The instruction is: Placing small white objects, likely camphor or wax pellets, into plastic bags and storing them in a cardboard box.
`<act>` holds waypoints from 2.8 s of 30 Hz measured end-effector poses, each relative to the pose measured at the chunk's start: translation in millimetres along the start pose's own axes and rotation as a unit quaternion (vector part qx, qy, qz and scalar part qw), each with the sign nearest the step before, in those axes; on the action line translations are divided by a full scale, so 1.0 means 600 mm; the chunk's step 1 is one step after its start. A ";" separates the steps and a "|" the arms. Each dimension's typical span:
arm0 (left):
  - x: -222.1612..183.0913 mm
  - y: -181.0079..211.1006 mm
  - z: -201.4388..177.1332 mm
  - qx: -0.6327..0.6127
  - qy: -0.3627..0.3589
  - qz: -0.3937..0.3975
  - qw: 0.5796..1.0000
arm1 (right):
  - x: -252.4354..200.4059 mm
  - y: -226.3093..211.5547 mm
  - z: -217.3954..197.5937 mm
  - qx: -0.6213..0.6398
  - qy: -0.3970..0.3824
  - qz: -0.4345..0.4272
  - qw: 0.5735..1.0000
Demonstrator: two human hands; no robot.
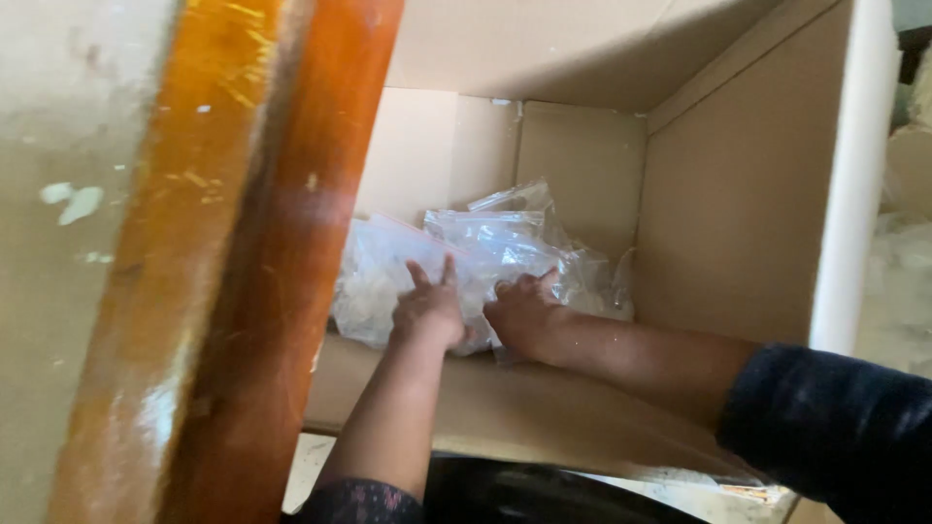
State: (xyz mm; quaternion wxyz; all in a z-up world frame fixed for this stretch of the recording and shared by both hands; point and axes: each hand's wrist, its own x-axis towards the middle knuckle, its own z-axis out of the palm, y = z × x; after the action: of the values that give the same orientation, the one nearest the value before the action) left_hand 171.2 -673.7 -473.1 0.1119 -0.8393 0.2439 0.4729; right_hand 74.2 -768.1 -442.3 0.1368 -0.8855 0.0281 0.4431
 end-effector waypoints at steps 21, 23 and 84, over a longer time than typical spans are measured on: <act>0.153 -0.092 0.111 0.078 -0.118 0.001 0.990 | 0.049 0.003 0.093 0.016 0.034 0.102 0.994; 0.133 -0.091 0.082 0.064 -0.119 -0.014 0.991 | 0.101 0.040 0.169 -0.013 0.079 0.066 0.995; 0.014 -0.011 -0.017 0.018 0.355 0.095 0.930 | 0.236 0.251 0.079 0.229 0.422 0.001 0.877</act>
State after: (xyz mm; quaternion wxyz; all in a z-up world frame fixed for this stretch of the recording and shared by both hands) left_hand 185.8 -674.8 -475.4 -0.0122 -0.9231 0.3549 0.1479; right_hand 97.3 -890.3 -614.2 0.3104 -0.9325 0.1847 0.0086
